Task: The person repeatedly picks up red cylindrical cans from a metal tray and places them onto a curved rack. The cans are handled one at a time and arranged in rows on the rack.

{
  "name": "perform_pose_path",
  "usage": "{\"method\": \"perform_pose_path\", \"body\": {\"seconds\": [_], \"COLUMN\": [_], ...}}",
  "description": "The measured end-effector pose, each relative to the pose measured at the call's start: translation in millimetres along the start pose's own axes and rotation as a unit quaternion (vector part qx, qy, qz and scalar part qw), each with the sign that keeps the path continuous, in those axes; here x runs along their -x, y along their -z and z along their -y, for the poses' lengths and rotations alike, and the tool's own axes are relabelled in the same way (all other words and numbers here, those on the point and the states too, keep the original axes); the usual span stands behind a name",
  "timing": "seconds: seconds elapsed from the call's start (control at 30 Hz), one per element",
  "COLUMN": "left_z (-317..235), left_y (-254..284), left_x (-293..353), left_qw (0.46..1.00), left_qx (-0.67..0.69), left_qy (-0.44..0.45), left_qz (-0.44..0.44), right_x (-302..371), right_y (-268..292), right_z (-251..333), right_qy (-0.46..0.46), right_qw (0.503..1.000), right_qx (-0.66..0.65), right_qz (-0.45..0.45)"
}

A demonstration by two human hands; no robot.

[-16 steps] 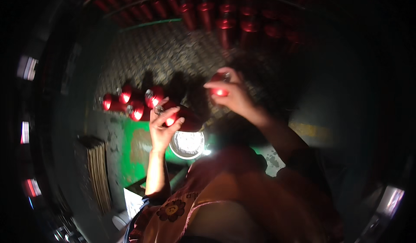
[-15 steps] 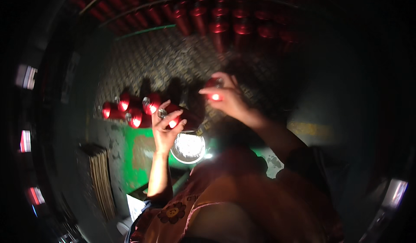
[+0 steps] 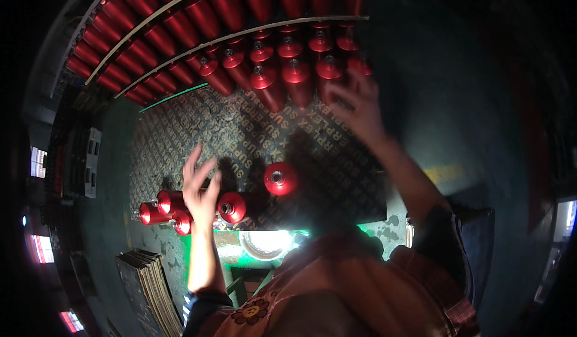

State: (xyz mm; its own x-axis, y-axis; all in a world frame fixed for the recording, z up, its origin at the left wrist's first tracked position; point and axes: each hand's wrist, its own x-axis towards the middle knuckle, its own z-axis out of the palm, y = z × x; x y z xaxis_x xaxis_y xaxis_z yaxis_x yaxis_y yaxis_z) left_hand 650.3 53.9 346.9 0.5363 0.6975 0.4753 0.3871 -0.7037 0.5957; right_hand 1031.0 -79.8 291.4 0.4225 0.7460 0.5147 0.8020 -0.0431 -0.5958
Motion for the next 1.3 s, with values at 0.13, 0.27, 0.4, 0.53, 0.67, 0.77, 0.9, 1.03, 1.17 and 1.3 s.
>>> {"method": "perform_pose_path", "body": {"seconds": [0.13,0.27,0.4,0.53,0.67,0.77,0.9,1.03,1.17,1.3], "left_z": [28.5,58.8,75.6,68.8,40.3,12.3,-30.2,-47.3,-26.1,28.0], "left_y": [-86.2,-173.2,-212.1,-214.2,-165.1,-79.2,57.1,132.5,146.8,123.9], "left_x": [-118.8,-179.0,-185.5,-189.0,-184.5,-158.4,-62.9,50.6,166.5,274.4], "left_qw": [0.995,0.97,0.983,0.988,0.986,0.998,0.96,0.798,0.684,0.6], "left_qx": [0.004,-0.128,-0.022,-0.063,-0.024,0.037,0.22,0.498,0.612,0.657], "left_qy": [-0.043,-0.026,0.058,0.062,0.12,-0.001,0.122,0.225,0.298,0.35], "left_qz": [0.091,0.207,0.173,0.124,0.115,0.059,-0.124,-0.256,-0.262,-0.294], "right_x": [-57.9,-62.0,-54.6,-57.0,-34.8,7.2,65.7,114.9,171.6,208.6], "right_y": [-13.9,-28.4,-33.0,-28.1,13.0,68.8,105.5,71.1,0.0,-67.2], "right_z": [-85.7,-125.8,-139.8,-142.9,-131.1,-106.8,-36.8,68.0,179.9,256.9], "right_qy": [-0.061,-0.022,-0.018,-0.046,-0.059,-0.206,-0.223,-0.191,-0.373,-0.468], "right_qw": [0.983,0.989,0.994,0.995,0.995,0.921,0.853,0.682,0.454,0.298], "right_qx": [0.17,0.143,0.096,0.083,0.015,-0.319,-0.464,-0.705,-0.796,-0.791], "right_qz": [0.026,-0.017,-0.047,-0.017,-0.083,-0.09,-0.086,0.032,0.146,0.258]}}
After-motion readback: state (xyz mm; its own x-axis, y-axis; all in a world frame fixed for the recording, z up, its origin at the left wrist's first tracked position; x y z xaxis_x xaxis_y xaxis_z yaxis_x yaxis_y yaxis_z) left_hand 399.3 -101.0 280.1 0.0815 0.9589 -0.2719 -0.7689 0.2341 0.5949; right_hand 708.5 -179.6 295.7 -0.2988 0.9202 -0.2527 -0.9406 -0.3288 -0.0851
